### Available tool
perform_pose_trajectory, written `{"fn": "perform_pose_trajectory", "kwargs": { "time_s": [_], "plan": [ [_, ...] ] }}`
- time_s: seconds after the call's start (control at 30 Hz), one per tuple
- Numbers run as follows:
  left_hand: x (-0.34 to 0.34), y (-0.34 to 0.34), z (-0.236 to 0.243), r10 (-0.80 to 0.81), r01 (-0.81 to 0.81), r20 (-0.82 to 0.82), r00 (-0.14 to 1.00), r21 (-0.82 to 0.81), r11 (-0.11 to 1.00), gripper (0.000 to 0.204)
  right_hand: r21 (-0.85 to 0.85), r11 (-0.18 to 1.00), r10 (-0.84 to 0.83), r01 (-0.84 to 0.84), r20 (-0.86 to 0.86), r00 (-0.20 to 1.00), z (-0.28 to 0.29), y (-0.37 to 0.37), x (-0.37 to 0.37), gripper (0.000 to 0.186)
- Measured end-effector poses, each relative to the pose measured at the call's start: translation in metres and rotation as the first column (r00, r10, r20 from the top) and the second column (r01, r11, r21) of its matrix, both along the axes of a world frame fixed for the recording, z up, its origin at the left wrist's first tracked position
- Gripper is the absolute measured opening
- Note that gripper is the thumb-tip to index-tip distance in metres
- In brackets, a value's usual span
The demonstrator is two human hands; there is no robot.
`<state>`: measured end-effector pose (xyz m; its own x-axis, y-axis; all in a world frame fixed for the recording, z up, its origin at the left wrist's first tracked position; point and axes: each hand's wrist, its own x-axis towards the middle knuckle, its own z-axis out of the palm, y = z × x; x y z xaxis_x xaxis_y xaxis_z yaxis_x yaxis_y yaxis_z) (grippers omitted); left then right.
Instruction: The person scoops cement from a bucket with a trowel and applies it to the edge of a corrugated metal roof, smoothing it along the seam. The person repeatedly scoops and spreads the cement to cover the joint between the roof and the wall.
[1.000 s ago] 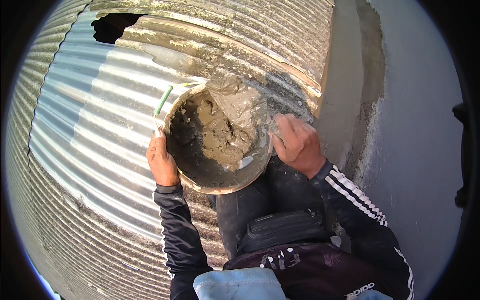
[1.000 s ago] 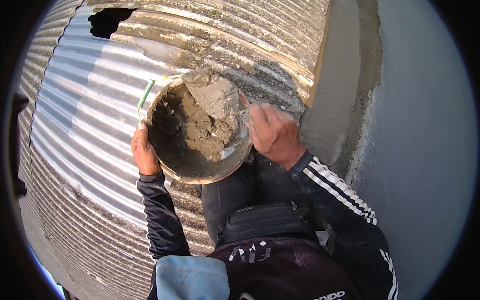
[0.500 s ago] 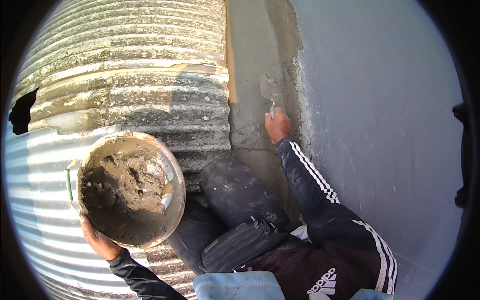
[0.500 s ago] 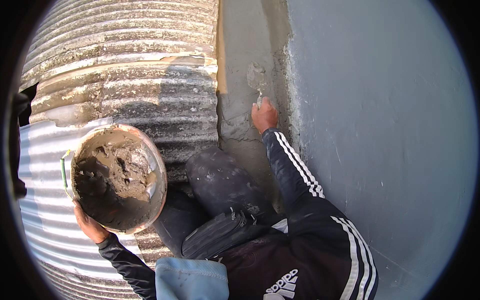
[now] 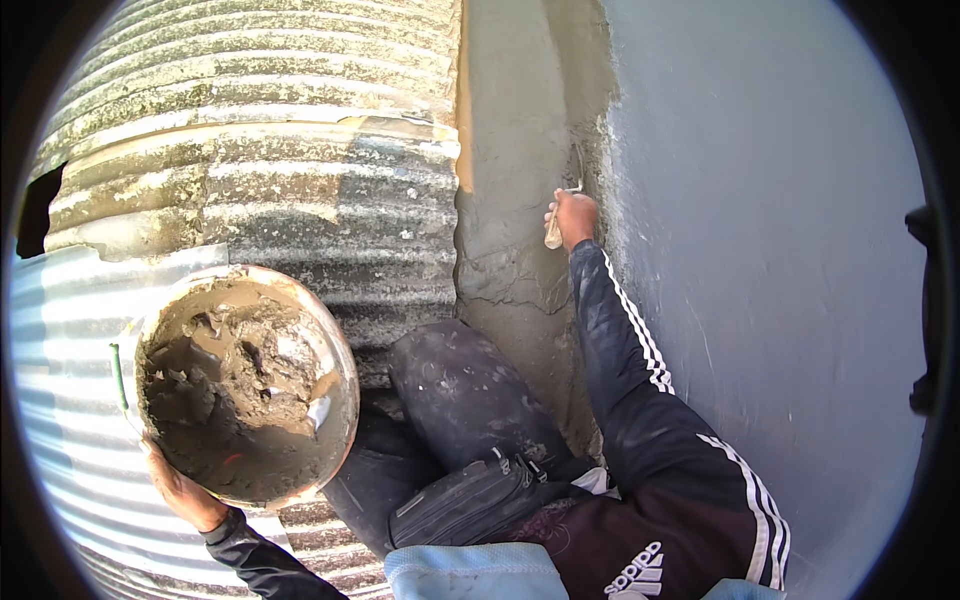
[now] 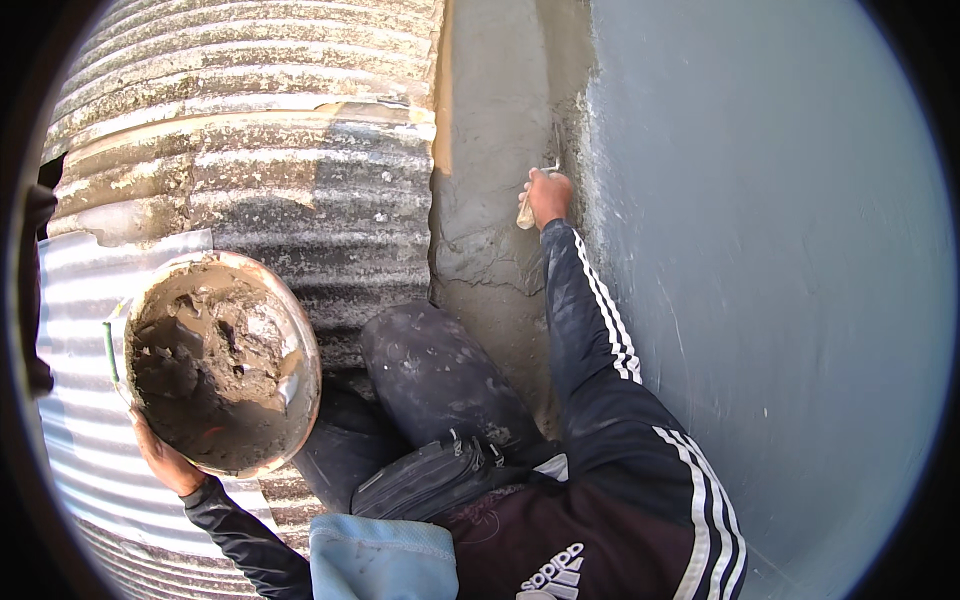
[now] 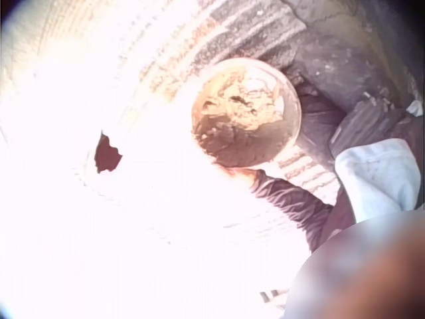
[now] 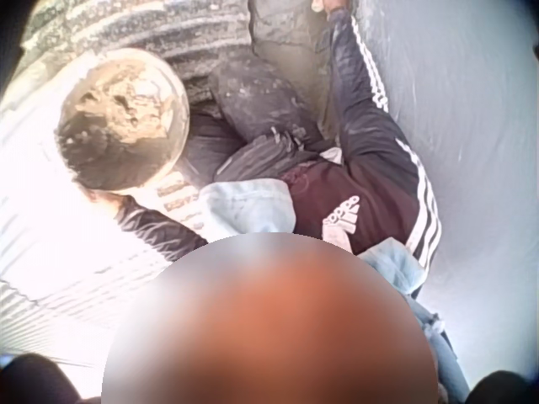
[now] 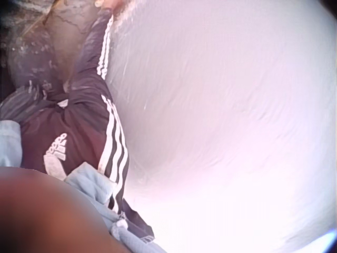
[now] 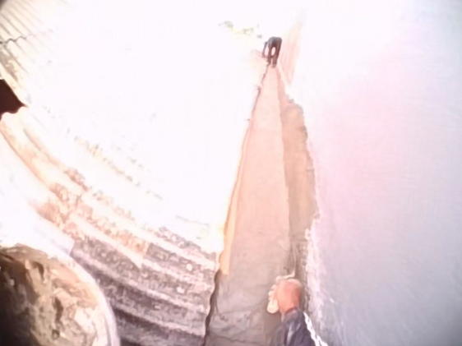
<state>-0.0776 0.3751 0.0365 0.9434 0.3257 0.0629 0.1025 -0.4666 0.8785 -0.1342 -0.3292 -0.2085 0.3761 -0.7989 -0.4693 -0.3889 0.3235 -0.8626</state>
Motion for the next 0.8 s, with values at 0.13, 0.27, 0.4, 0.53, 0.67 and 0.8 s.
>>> {"fn": "perform_pose_trajectory", "kwargs": {
  "time_s": [0.13,0.27,0.4,0.53,0.67,0.8],
  "plan": [
    [-0.001,-0.002,0.000,0.023,-0.021,0.044,0.999,-0.046,0.999,0.045,-0.001,0.998,0.058,-0.058,0.046,0.997,0.009,0.003,0.006,0.020],
    [-0.004,-0.002,0.001,-0.044,0.042,0.021,0.999,0.109,0.993,0.045,0.152,0.986,0.060,-0.061,0.012,0.998,0.015,-0.015,0.018,0.021],
    [-0.006,0.001,0.001,-0.052,0.046,0.034,0.998,0.165,0.985,0.045,0.046,0.999,0.001,0.001,-0.049,0.999,0.014,-0.030,0.027,0.022],
    [-0.006,0.000,0.003,-0.065,0.044,0.047,0.997,0.350,0.936,0.045,0.055,0.997,0.055,-0.056,0.010,0.998,0.006,-0.035,0.037,0.023],
    [-0.006,-0.005,0.007,-0.039,0.035,0.014,0.999,0.229,0.973,0.044,0.141,0.988,0.057,-0.060,0.022,0.998,0.004,-0.058,0.047,0.022],
    [-0.007,-0.007,0.007,-0.025,0.023,0.003,1.000,0.225,0.974,0.043,0.166,0.985,0.033,-0.053,0.119,0.992,0.009,-0.080,0.044,0.021]
  ]
}}
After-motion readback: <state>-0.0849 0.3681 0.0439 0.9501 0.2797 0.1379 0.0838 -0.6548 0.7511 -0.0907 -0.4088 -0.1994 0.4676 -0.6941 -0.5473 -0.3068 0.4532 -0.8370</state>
